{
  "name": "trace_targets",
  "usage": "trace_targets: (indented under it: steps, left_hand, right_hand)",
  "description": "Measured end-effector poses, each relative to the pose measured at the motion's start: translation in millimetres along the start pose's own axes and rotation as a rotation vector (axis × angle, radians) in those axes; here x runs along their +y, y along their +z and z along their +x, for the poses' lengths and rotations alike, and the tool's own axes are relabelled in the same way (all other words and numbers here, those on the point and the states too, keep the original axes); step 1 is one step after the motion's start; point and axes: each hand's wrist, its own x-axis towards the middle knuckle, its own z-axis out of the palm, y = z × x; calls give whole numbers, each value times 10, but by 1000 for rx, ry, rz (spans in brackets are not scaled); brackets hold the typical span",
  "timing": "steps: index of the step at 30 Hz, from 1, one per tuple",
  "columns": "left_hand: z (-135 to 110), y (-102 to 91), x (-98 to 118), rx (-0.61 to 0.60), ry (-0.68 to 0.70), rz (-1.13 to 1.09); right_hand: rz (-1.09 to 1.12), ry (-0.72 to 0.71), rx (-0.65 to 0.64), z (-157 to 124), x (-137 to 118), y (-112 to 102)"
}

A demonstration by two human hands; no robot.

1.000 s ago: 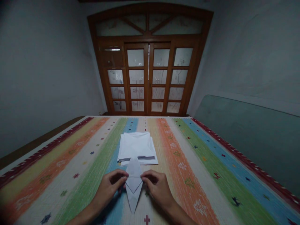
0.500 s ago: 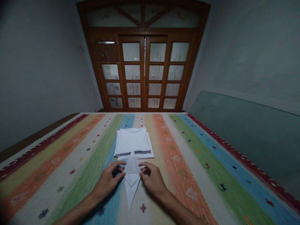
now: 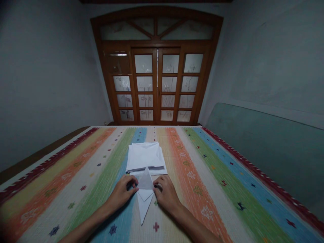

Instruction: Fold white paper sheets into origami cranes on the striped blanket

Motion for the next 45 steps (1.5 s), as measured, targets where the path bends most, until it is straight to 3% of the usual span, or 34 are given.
trace_targets:
  steps: [10,21,34,38,45]
  left_hand:
    - [257,-40,-14,-87,111,121]
    - [371,-33,-36,-74,99,207]
    - [254,-18,-126,-69,223,298]
    - [203,-34,-116,-65,324,370]
    - [139,-95,-155,-47,635,431]
  right_hand:
    - [-133,-40,-28,136,61,-25]
    - [-293,-137,-88,300,109,-13]
    - [-231,-244,-76,201,110,-99]
    - [-236,-328,-66,184,132,-115]
    - [-302,-497,-148,173,117,-166]
